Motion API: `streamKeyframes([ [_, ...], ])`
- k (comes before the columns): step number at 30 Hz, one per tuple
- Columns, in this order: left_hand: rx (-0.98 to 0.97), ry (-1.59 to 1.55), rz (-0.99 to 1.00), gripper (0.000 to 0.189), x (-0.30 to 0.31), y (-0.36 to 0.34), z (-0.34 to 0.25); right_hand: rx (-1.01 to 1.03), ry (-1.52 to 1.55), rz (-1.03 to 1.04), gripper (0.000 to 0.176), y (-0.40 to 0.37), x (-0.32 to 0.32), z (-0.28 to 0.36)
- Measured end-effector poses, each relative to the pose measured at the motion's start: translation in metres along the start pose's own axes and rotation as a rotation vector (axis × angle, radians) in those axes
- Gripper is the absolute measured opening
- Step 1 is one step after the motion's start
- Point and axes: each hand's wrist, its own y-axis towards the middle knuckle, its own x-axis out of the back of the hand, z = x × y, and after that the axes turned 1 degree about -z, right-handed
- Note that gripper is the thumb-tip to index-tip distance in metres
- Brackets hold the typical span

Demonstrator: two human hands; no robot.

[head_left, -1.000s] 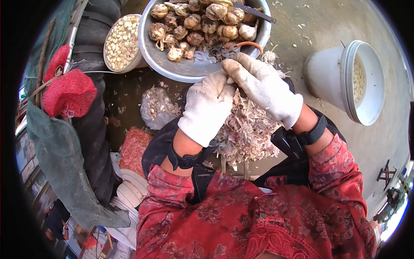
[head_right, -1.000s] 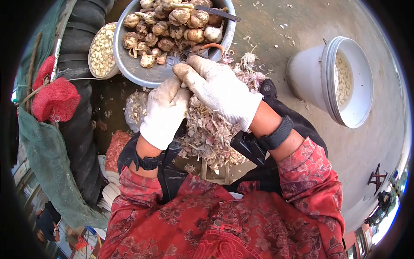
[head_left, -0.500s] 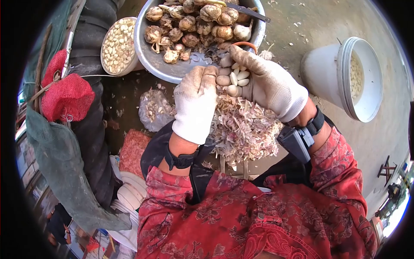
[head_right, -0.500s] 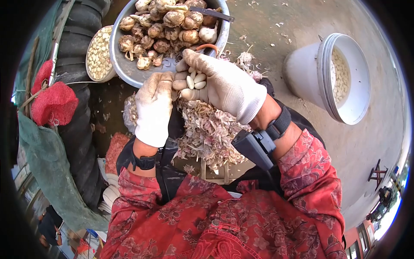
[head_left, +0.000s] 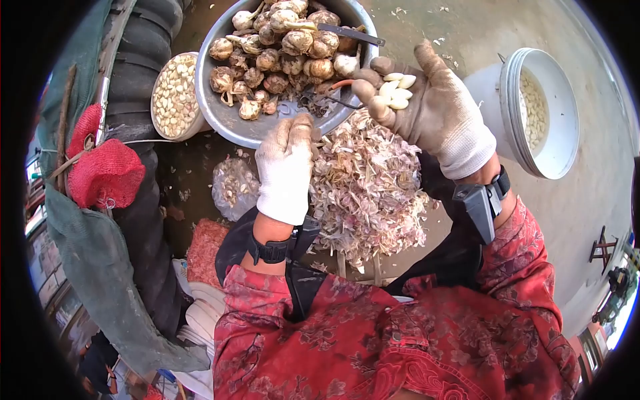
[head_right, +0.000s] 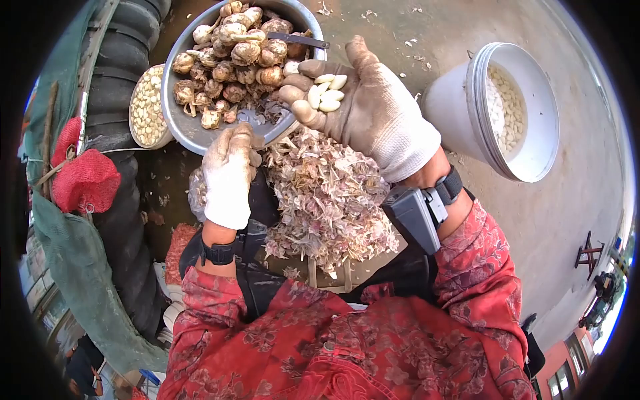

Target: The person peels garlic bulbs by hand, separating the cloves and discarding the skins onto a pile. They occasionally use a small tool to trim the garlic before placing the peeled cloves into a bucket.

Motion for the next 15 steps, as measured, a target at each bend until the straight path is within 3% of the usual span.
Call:
streamKeyframes([
  [3,-0.196,-0.012,0.016,0.023,-0.008,0.013,0.029,0.192,0.076,0.145,0.067,-0.028,-0.008,0.047],
  [5,-0.122,-0.103,0.067,0.02,-0.014,0.006,0.018,0.446,0.136,0.217,0.057,-0.058,-0.013,0.093],
  [7,-0.157,-0.023,0.075,0.019,-0.019,0.007,0.021,0.736,0.369,0.234,0.054,-0.086,-0.024,0.113],
  [9,-0.287,0.069,0.028,0.019,-0.024,0.01,0.026,0.812,0.585,0.224,0.046,-0.095,-0.013,0.136],
  [11,-0.373,0.198,-0.005,0.019,-0.026,0.009,0.026,0.724,0.653,0.11,0.037,-0.09,0.0,0.142],
  [12,-0.37,0.203,-0.012,0.019,-0.026,0.01,0.024,0.683,0.481,0.106,0.043,-0.081,0.008,0.144],
  [13,-0.48,0.275,-0.058,0.019,-0.026,0.011,0.023,0.491,0.244,0.174,0.031,-0.073,0.005,0.129],
  [15,-0.585,0.351,-0.107,0.019,-0.021,0.015,0.018,0.414,0.156,0.132,0.025,-0.046,0.002,0.112],
])
